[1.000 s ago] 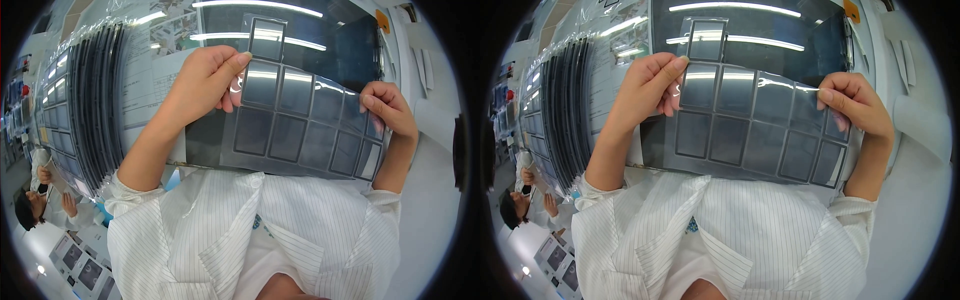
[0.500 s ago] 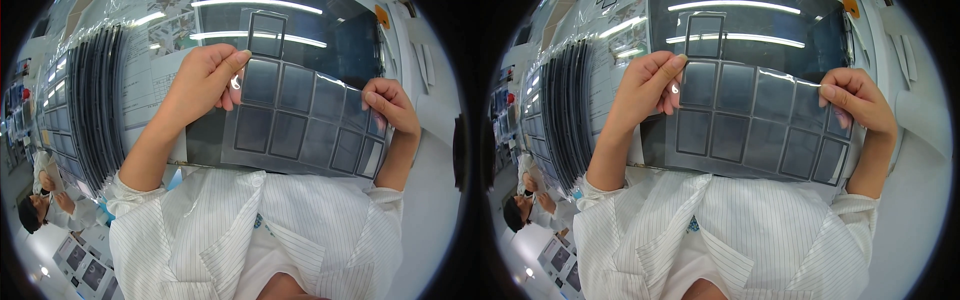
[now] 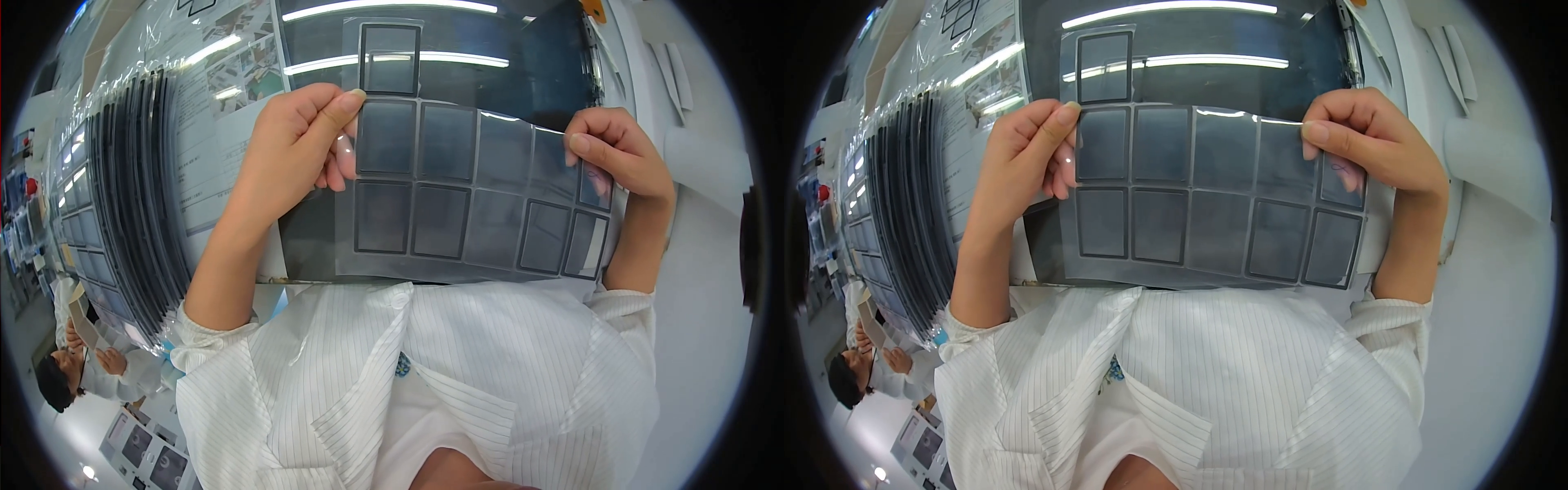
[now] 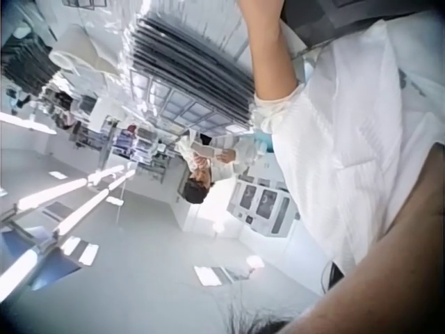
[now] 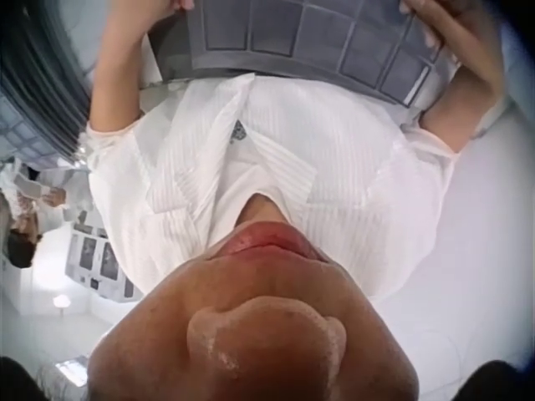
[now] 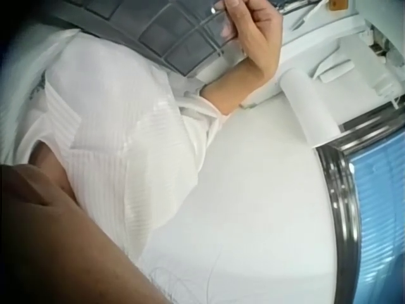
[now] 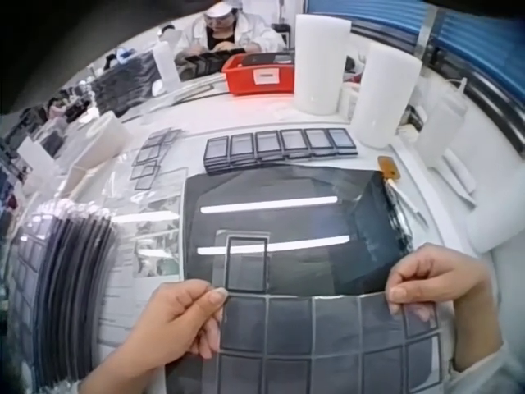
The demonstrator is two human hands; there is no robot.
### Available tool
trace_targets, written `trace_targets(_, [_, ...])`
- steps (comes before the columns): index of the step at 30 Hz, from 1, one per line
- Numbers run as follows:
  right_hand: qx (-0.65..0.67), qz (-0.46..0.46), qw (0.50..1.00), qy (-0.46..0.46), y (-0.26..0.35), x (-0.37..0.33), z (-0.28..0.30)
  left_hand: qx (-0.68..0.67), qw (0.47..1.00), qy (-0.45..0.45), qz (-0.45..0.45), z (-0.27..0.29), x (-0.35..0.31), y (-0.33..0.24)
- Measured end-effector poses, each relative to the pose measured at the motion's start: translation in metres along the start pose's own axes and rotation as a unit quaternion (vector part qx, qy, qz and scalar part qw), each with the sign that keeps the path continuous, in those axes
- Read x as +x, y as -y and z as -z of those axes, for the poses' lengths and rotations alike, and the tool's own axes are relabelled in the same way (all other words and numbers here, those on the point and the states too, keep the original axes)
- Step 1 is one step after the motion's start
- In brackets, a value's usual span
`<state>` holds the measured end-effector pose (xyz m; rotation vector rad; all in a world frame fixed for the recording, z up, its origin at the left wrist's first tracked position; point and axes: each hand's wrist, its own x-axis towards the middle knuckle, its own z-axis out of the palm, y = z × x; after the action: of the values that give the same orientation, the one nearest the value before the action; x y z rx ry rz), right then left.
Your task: Inspecting and sorting small, transparent film components from a grid-like sheet at an industrial workstation.
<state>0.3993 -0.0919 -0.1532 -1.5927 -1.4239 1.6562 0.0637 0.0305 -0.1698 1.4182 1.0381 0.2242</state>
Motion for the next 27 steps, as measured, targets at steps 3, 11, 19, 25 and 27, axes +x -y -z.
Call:
trace_targets(3, [0.002,-0.002,1.000,-0.006,0.0020,-0.0006,-0.0017,-0.006,1.000,0.006,-0.008,0.0005,-0.0001,0.0015])
trace_targets(11, [-0.001,0.003,1.000,0.000,0.0004,0.0008,-0.0038,0.019,1.000,0.003,-0.009,0.0007,-0.0015,0.0009])
trace_targets(19, [-0.018,-0.008,1.000,0.008,0.0069,-0.0018,-0.0015,0.021,1.000,0.005,0.001,-0.0012,-0.0016,-0.0024])
trace_targets(25, [-0.022,-0.007,1.000,0.010,0.0030,0.0039,-0.0030,0.021,1.000,-0.001,0.015,-0.0013,-0.0024,0.0000])
trace_targets(27, [-0.025,-0.007,1.000,0.003,0.0047,0.0039,-0.0042,0.019,1.000,-0.002,0.014,-0.0006,-0.0025,0.0001])
